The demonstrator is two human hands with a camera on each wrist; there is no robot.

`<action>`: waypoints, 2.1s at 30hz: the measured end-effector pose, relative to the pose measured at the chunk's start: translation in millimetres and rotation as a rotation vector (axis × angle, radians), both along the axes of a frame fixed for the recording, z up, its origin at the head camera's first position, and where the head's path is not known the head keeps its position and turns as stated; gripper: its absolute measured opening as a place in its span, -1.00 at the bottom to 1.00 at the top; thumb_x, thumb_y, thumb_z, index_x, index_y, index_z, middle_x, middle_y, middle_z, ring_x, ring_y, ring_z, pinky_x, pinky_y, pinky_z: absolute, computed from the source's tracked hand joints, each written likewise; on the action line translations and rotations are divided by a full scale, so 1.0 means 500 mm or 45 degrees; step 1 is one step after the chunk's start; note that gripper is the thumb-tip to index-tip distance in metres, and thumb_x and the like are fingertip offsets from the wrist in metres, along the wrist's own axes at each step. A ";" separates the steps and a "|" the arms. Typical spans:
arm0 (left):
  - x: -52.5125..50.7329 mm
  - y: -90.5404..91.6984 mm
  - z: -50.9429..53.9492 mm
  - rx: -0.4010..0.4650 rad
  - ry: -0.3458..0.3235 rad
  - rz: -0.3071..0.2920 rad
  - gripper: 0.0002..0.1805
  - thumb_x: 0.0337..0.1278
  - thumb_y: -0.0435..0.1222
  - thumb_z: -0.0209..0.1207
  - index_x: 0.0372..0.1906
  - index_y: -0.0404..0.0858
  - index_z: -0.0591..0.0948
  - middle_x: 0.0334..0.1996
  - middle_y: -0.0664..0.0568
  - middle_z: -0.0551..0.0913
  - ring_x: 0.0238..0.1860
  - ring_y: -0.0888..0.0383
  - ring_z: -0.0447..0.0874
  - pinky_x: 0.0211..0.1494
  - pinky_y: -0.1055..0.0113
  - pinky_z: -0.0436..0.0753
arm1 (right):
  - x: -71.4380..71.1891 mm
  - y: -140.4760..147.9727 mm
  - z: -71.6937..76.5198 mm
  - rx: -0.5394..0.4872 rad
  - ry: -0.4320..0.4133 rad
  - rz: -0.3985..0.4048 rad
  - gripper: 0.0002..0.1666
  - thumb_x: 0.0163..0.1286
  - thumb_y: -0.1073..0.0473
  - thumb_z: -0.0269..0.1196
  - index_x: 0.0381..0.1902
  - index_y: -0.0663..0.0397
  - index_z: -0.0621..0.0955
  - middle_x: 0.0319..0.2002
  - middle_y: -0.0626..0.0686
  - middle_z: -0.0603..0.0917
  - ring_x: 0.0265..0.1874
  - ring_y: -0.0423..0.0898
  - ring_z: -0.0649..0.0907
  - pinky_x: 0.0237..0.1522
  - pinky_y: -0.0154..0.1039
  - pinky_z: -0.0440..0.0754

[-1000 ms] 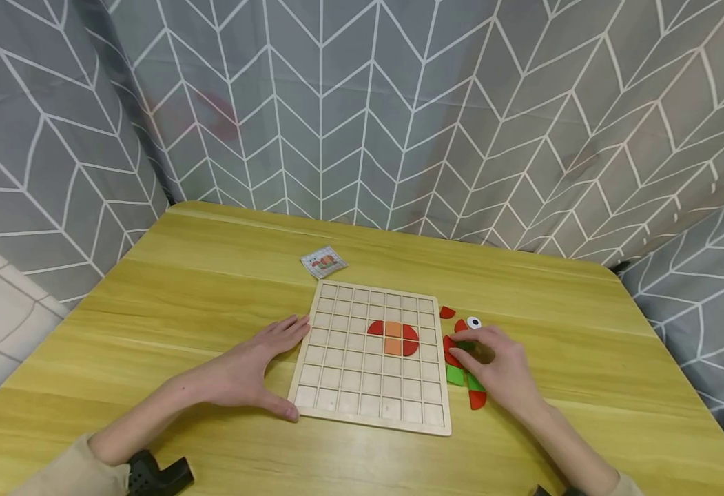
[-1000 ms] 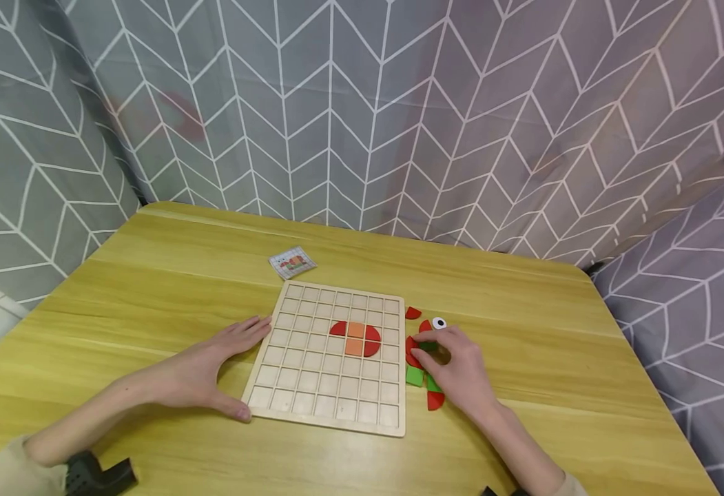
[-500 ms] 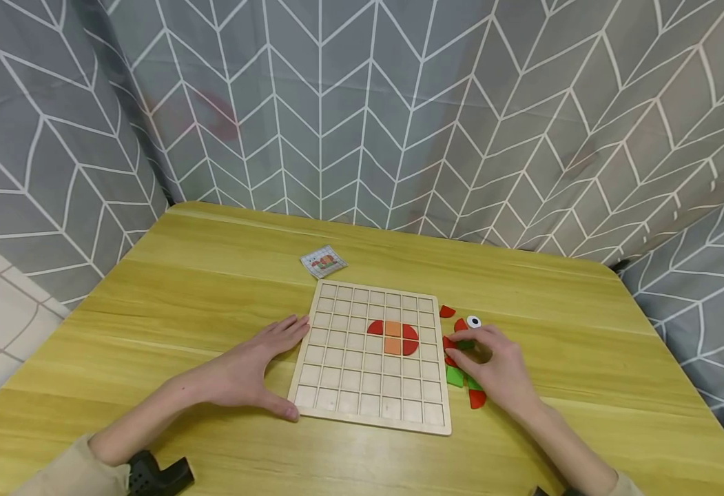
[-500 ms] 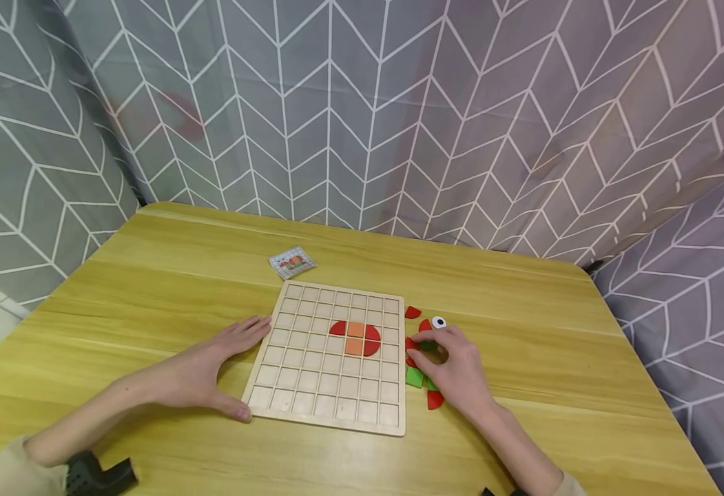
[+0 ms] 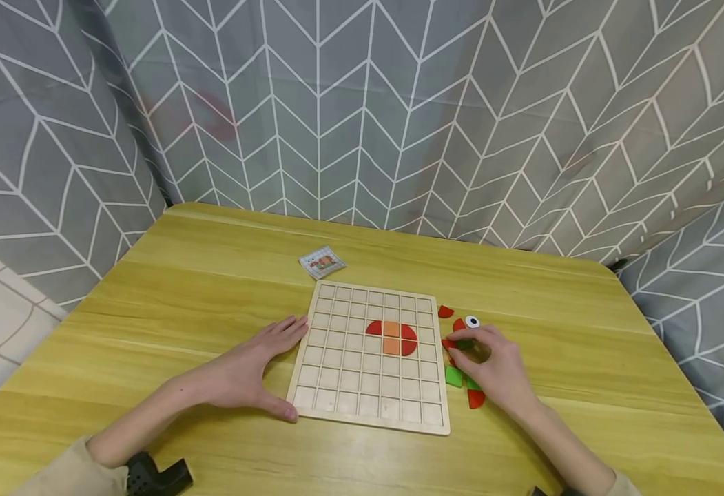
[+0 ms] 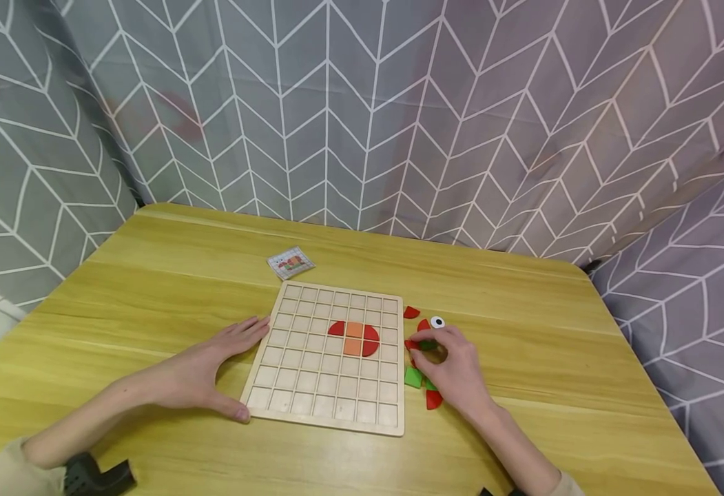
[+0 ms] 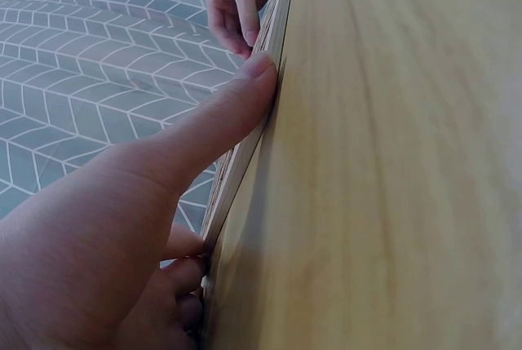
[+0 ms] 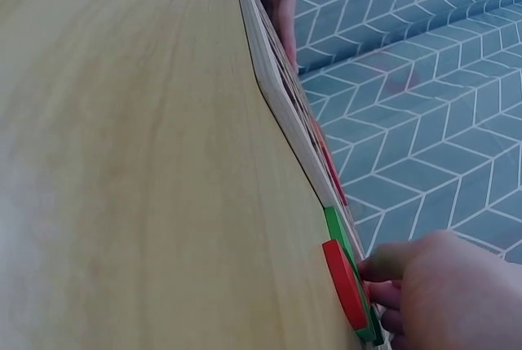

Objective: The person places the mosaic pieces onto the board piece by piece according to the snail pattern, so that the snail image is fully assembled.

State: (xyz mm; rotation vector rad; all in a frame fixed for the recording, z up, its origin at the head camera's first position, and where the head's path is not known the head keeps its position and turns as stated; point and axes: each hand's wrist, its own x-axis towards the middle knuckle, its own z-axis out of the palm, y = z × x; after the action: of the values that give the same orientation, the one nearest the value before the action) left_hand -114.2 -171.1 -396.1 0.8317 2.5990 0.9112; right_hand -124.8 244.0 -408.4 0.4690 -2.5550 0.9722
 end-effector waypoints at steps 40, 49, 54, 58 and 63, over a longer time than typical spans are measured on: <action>0.002 -0.001 0.003 -0.004 0.005 0.005 0.41 -0.33 0.40 0.40 0.61 -0.18 0.04 0.62 -0.01 -0.08 0.60 -0.22 -0.20 0.48 -0.34 0.05 | -0.016 -0.153 0.011 -0.025 0.140 0.279 -0.76 0.04 0.24 0.57 -0.30 0.04 0.77 -0.38 -0.10 0.73 -0.35 -0.15 0.56 -0.41 -0.33 0.50; -0.001 -0.002 -0.001 0.000 0.008 -0.005 0.40 -0.32 0.40 0.40 0.61 -0.18 0.04 0.63 0.01 -0.09 0.60 -0.22 -0.21 0.49 -0.34 0.04 | -0.026 -0.182 -0.002 -0.019 0.265 0.317 -0.75 0.03 0.29 0.56 -0.29 0.09 0.75 -0.39 -0.05 0.74 -0.34 -0.15 0.56 -0.42 -0.35 0.56; -0.001 -0.002 0.000 -0.001 0.007 -0.003 0.40 -0.32 0.41 0.39 0.61 -0.18 0.04 0.63 0.01 -0.09 0.60 -0.22 -0.21 0.49 -0.34 0.04 | -0.024 -0.193 -0.003 -0.034 0.268 0.314 -0.74 0.04 0.26 0.57 -0.28 0.07 0.76 -0.39 -0.07 0.73 -0.34 -0.14 0.57 -0.42 -0.39 0.55; 0.000 -0.002 0.001 0.000 0.010 -0.001 0.40 -0.32 0.41 0.39 0.61 -0.18 0.04 0.63 0.01 -0.09 0.60 -0.22 -0.21 0.49 -0.34 0.04 | -0.022 -0.202 0.000 -0.026 0.243 0.306 -0.74 0.05 0.23 0.57 -0.27 0.04 0.76 -0.39 -0.08 0.72 -0.32 -0.17 0.56 -0.40 -0.38 0.55; 0.000 -0.001 -0.001 0.001 0.008 -0.002 0.40 -0.32 0.41 0.39 0.61 -0.17 0.04 0.63 0.02 -0.09 0.60 -0.21 -0.21 0.49 -0.33 0.03 | -0.019 -0.207 0.003 -0.012 0.188 0.281 -0.74 0.04 0.21 0.58 -0.27 0.03 0.77 -0.38 -0.09 0.72 -0.30 -0.18 0.56 -0.40 -0.35 0.56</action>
State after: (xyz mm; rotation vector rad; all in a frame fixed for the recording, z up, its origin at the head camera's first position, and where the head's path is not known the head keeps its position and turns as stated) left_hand -114.2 -171.9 -396.5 0.8382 2.6035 0.9102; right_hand -134.3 140.3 -406.9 0.8031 -2.4018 0.9825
